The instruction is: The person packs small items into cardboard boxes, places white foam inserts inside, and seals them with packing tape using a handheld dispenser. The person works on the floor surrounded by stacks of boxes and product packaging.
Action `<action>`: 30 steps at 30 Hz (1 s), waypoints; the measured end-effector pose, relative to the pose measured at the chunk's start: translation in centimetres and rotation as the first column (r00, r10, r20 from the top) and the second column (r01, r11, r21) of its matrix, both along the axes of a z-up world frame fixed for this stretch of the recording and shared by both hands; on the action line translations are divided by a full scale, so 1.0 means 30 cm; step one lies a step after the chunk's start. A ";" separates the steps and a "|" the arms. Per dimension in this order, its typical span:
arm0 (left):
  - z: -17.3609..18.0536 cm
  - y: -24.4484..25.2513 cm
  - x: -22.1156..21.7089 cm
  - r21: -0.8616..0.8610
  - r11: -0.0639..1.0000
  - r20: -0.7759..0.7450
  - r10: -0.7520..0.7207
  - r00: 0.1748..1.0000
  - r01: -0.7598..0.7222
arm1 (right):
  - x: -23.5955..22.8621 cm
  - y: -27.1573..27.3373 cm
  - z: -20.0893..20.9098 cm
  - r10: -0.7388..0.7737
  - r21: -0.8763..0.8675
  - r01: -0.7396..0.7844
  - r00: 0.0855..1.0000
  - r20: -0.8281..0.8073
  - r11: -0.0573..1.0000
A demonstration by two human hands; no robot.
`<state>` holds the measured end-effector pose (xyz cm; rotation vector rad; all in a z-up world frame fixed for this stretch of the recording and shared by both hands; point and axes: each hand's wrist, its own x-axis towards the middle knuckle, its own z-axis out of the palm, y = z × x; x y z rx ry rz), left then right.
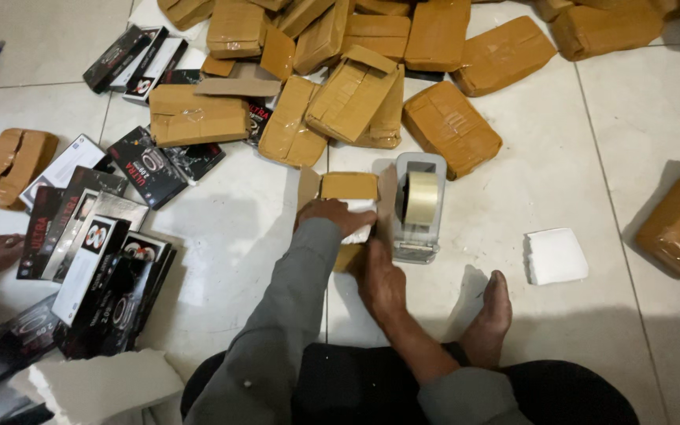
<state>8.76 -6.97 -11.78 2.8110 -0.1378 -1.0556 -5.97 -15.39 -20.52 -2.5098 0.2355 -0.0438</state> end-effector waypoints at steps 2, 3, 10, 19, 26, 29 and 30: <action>0.002 -0.014 -0.027 -0.037 0.987 0.173 -0.146 0.974 0.154 | -0.018 -0.016 -0.026 -0.001 0.012 0.001 0.997 0.077 1.000; 0.000 -0.011 -0.055 -0.001 0.994 0.186 -0.104 0.977 0.106 | -0.034 -0.015 -0.037 0.010 0.051 -0.016 0.993 0.119 0.999; 0.022 -0.035 -0.056 0.038 0.997 -0.040 0.067 0.997 -0.065 | -0.127 -0.043 0.030 0.221 0.091 -0.266 0.914 0.342 0.960; -0.197 0.018 -0.216 -0.232 0.972 0.476 0.139 0.868 -0.029 | -0.147 -0.043 0.096 0.206 -0.005 -0.214 0.934 0.293 0.977; -0.188 0.049 -0.204 -0.248 0.951 0.413 -0.070 0.908 0.186 | -0.124 -0.060 0.086 0.184 0.008 -0.194 0.941 0.285 0.981; -0.152 0.145 -0.210 -0.065 0.833 0.358 -0.494 0.792 0.549 | -0.122 -0.071 0.090 0.139 0.062 -0.165 0.945 0.295 0.984; -0.152 0.172 -0.201 -0.130 0.804 0.393 -0.496 0.774 0.581 | -0.122 -0.070 0.090 0.137 0.057 -0.166 0.930 0.340 0.984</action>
